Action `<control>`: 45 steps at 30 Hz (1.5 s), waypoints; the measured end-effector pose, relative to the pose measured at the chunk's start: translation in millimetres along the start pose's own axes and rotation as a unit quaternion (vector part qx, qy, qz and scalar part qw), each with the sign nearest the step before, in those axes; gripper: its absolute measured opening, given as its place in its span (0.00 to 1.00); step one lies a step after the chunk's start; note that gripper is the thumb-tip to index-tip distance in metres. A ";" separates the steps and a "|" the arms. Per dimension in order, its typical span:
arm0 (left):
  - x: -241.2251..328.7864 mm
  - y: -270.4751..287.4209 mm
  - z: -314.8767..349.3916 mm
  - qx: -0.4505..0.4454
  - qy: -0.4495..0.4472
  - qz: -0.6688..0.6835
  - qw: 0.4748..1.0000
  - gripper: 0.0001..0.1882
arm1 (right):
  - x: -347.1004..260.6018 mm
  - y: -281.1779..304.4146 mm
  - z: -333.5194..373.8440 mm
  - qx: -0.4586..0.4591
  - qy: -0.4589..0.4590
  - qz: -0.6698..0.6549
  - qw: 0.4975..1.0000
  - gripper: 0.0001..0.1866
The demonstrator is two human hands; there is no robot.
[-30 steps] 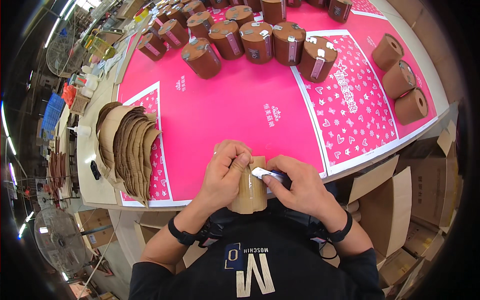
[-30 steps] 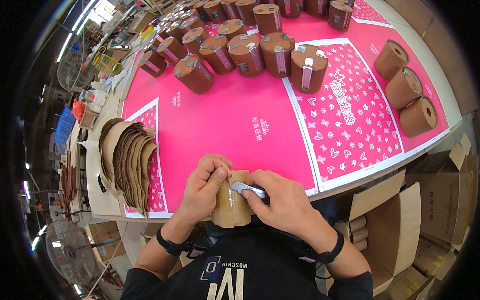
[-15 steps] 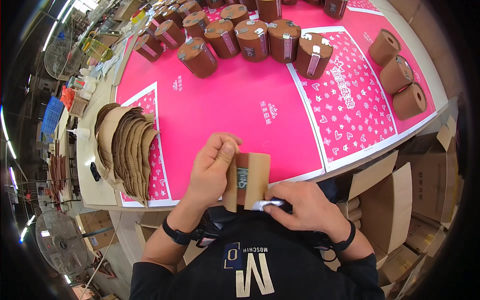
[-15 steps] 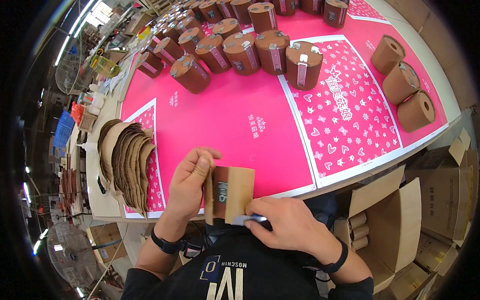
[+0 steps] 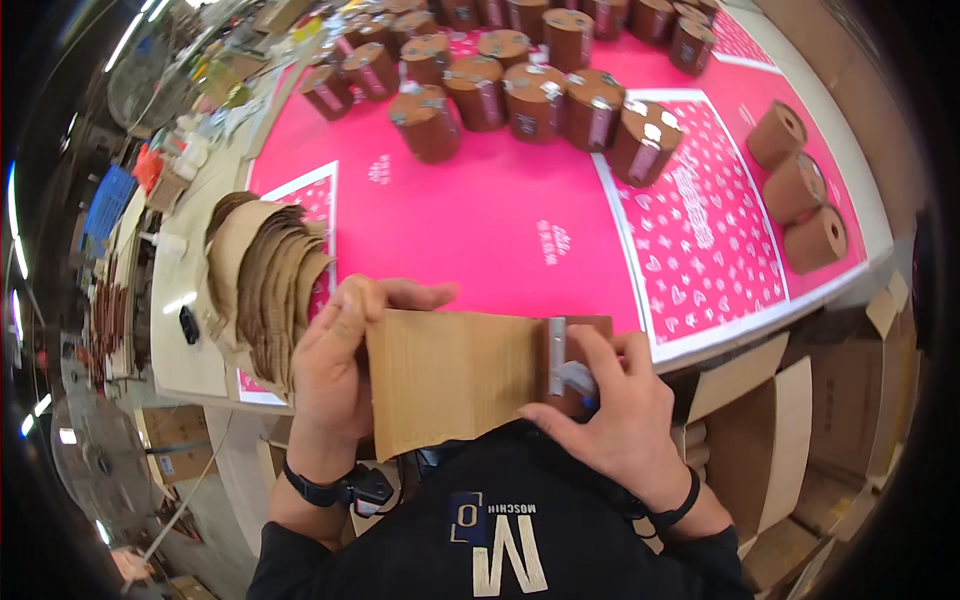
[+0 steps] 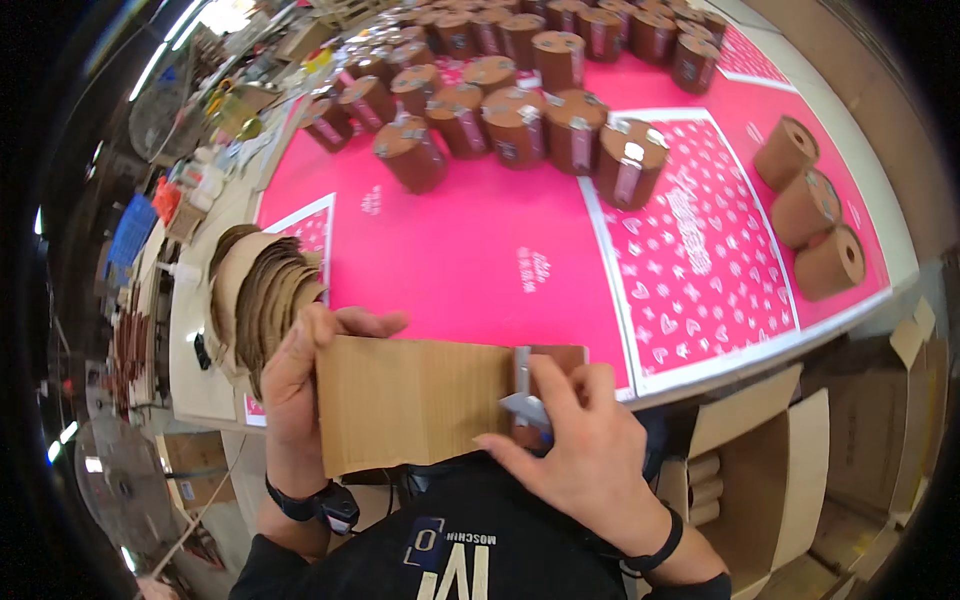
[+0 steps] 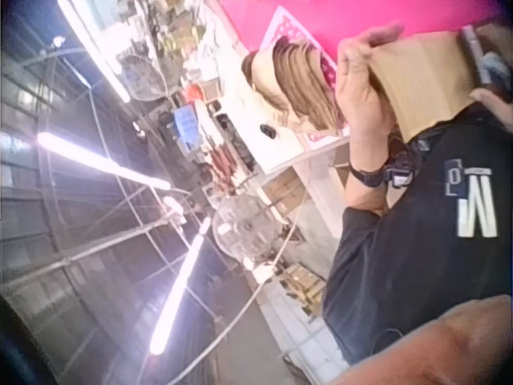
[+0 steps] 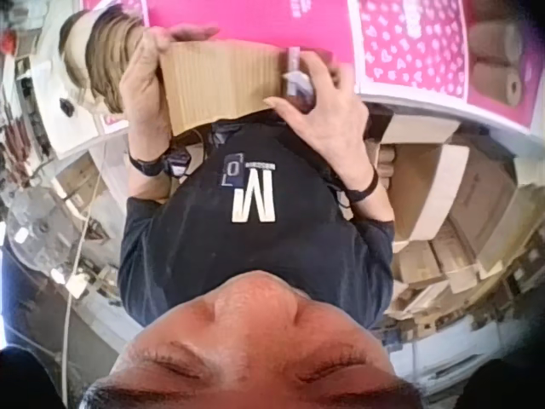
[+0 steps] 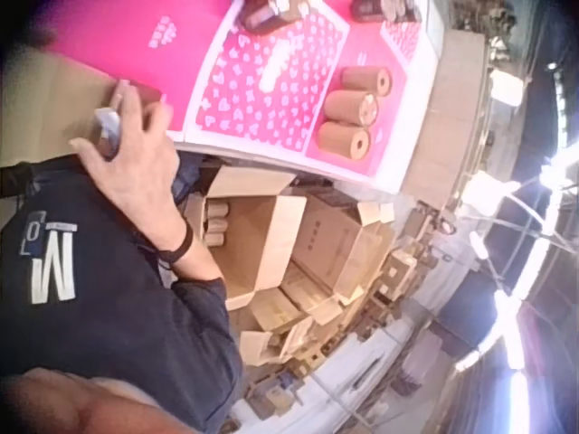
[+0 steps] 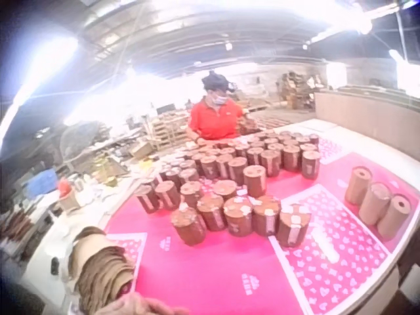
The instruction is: The person removes cardboard from cylindrical objects using a utility knife, then uses the knife to carve a hole into the center of each cylinder before placing it on a pink surface.
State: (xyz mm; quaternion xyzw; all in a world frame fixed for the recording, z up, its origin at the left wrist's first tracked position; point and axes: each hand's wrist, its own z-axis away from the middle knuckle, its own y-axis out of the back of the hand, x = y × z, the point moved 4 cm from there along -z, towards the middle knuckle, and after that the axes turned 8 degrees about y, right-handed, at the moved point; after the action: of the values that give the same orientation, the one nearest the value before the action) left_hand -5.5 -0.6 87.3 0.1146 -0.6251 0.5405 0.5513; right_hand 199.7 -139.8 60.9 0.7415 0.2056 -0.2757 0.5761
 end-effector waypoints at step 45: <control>-5.7 59.3 20.5 0.033 -0.033 -0.414 0.909 0.44 | 41.7 -47.4 -14.3 -0.054 -0.072 -0.476 0.875 0.44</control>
State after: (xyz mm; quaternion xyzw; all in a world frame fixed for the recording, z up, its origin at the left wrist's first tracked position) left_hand -58.8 3.4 54.0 0.3992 -0.5214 0.2797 0.7004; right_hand 204.4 -114.5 1.4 0.5000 0.5058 -0.5578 0.4278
